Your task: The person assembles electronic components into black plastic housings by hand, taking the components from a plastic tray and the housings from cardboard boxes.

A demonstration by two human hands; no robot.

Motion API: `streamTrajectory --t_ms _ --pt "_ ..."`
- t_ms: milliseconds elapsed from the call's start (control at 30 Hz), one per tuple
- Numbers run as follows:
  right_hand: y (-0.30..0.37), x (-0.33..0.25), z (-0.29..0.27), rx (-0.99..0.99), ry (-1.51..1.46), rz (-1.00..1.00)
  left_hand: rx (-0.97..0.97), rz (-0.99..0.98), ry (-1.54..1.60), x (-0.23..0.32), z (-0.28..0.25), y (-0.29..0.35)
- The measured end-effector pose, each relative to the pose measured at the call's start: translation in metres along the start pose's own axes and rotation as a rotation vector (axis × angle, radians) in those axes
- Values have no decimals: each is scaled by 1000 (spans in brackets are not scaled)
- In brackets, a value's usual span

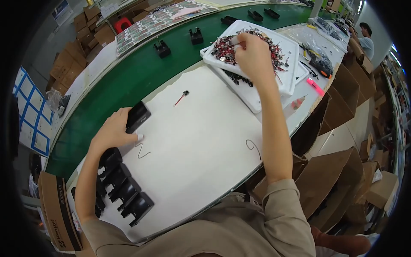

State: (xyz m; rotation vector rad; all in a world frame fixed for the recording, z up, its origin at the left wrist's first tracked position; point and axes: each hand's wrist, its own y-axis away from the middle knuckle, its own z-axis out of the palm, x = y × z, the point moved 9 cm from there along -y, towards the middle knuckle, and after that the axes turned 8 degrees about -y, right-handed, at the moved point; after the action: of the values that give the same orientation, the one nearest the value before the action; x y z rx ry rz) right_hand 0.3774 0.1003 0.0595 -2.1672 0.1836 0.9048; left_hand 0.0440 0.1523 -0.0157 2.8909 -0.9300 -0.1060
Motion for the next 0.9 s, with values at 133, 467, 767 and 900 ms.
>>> streamTrajectory --t_ms 133,467,767,900 --pt "-11 26 1 -91 386 69 65 -134 222 -14 4 10" --pt "-5 59 13 -86 509 114 621 95 472 26 -79 41" --pt "-13 4 -26 119 429 -17 609 107 1187 9 -89 55" --pt "-1 -38 -5 -43 -7 -18 653 96 1653 -4 -78 55"
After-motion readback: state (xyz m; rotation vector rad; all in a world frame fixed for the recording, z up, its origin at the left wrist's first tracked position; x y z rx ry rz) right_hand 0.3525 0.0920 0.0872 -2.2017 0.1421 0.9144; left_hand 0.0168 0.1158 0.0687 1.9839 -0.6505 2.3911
